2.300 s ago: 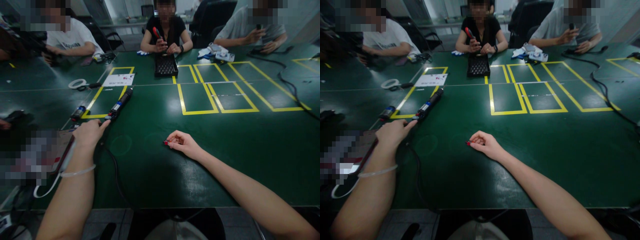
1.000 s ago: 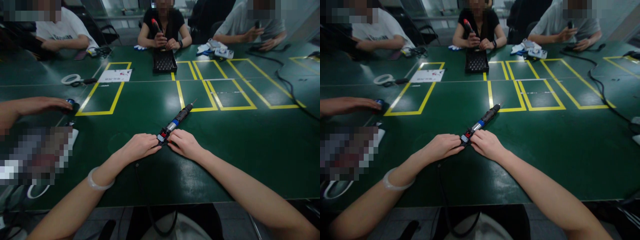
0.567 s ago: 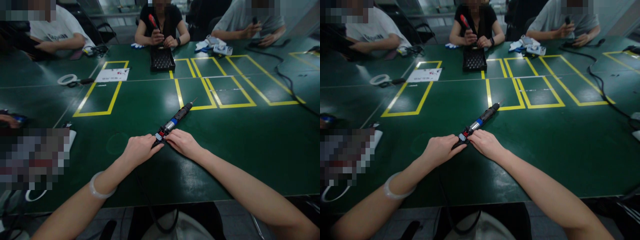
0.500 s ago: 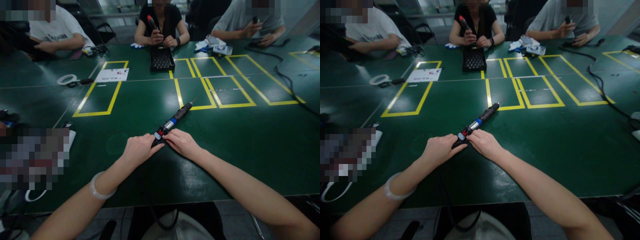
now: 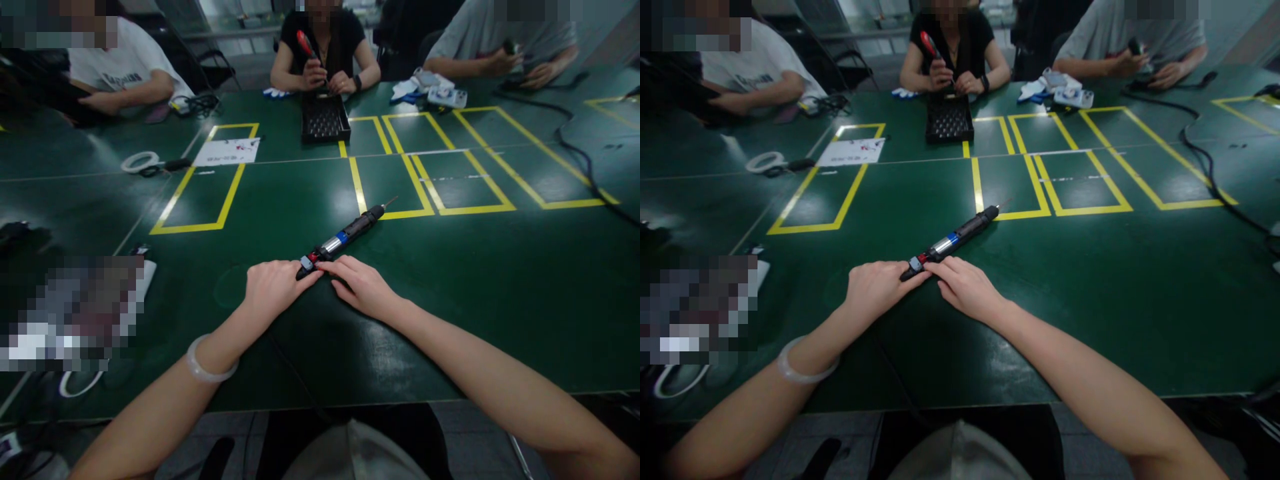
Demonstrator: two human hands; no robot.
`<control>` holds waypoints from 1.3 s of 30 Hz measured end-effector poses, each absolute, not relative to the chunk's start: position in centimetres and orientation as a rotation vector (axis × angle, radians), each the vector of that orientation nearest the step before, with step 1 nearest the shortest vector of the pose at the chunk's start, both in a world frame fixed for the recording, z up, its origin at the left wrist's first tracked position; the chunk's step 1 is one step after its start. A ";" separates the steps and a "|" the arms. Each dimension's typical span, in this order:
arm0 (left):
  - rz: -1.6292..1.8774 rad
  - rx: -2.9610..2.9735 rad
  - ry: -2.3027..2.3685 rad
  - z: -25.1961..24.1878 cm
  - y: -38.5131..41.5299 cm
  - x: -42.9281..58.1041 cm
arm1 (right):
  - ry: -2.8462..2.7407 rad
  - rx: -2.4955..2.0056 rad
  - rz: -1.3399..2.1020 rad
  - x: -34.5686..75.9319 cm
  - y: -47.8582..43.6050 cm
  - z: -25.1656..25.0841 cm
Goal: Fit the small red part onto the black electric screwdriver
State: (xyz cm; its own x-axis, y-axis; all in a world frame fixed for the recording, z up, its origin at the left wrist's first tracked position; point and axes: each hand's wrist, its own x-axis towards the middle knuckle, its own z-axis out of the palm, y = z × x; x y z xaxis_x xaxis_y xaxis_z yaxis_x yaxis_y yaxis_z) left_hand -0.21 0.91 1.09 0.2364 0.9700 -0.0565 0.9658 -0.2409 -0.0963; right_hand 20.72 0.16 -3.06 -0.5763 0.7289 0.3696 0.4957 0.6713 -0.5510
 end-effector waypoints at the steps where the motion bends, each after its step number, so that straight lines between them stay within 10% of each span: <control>1: 0.170 -2.424 -1.927 1.1 1.1 -0.5 | -2.302 -0.959 0.531 20.9 0.2 -2.9; 29: 0.233 -1.642 -2.549 1.2 8.7 -15.5 | -2.375 -0.902 0.514 21.8 0.5 -3.1; 39: -0.074 -1.864 -2.040 0.5 8.2 -13.9 | -2.375 -0.903 0.530 21.7 0.5 -3.0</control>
